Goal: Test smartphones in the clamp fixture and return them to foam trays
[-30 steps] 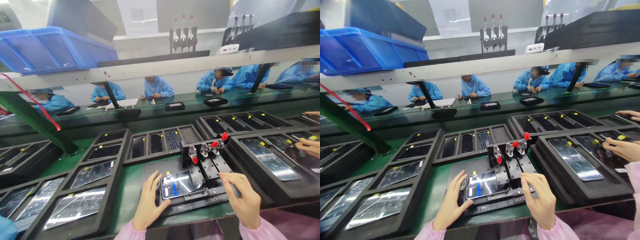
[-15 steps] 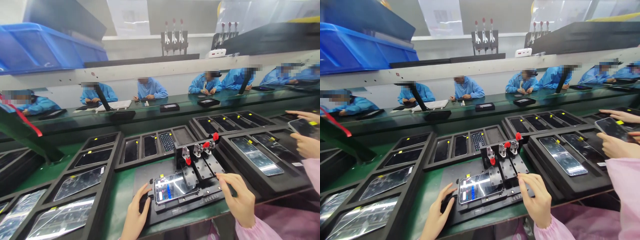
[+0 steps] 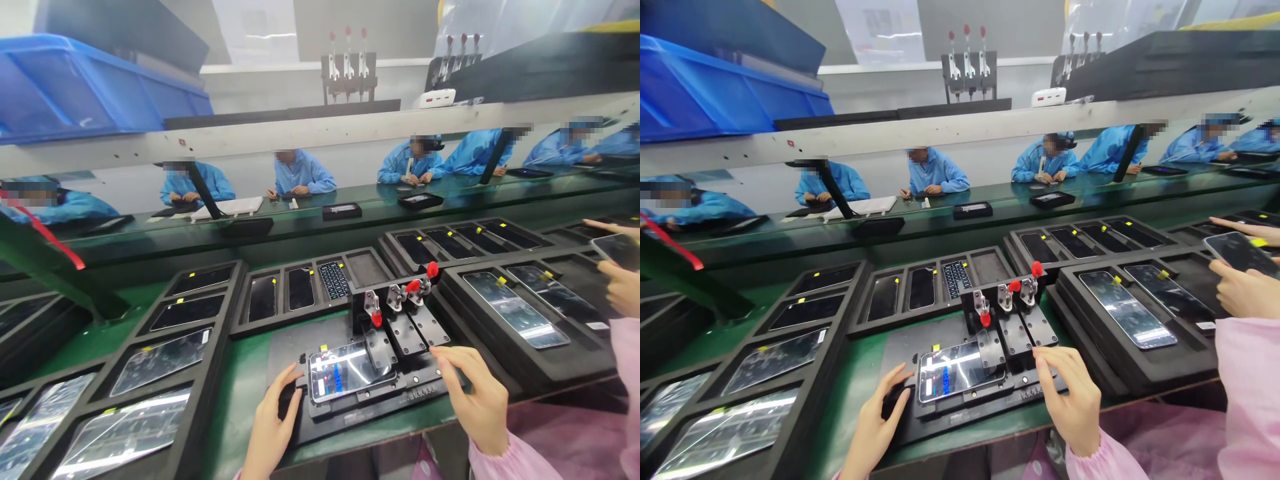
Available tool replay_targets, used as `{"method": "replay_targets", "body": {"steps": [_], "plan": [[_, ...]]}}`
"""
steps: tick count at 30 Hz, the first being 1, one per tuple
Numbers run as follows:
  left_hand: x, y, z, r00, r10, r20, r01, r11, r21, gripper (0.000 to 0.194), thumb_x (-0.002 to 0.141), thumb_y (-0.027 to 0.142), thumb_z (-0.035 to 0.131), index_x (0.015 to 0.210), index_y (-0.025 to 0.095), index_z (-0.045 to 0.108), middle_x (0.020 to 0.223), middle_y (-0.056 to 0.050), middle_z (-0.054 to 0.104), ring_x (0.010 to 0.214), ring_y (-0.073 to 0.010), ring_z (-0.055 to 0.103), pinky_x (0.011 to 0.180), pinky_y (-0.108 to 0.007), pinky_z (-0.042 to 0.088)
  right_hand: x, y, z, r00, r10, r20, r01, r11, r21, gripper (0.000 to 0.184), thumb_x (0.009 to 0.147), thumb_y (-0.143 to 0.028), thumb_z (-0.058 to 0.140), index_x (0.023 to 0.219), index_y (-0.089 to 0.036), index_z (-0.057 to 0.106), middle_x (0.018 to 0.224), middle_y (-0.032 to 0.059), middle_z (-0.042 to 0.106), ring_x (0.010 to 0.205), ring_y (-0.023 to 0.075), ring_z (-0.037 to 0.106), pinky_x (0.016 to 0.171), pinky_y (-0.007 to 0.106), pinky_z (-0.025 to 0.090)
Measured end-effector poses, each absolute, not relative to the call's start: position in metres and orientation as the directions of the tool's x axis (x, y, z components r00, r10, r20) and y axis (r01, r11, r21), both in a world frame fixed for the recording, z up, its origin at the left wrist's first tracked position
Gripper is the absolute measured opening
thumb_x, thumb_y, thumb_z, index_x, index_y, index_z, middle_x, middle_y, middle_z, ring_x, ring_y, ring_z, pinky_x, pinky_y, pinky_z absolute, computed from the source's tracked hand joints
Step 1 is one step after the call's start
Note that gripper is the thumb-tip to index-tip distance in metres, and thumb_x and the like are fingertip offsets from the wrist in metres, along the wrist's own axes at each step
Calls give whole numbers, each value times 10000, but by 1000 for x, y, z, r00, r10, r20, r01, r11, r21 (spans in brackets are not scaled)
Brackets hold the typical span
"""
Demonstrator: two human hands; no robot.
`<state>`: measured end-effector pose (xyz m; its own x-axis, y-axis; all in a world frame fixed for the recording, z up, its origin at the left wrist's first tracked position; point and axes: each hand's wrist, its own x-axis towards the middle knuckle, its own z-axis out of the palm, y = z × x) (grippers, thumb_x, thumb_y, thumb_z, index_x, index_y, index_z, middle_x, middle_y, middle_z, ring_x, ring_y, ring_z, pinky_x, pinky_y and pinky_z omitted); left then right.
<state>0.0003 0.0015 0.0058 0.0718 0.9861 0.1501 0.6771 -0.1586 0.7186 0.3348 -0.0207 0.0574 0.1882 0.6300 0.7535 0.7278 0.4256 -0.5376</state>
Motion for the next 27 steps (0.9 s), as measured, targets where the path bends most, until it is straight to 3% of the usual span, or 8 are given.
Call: {"method": "replay_targets", "body": {"steps": [27], "plan": [[3,0,8,41,984,171,661,-155,735,383,862,344,457,1229,236,443,1165,-58,625,1114,-208,566,962,-402,449,321,-16,59,154,642,752,716,452,-532,117,777,-141,561,848,-202,631,857,32,649,816,165,593,731,330,492]]}}
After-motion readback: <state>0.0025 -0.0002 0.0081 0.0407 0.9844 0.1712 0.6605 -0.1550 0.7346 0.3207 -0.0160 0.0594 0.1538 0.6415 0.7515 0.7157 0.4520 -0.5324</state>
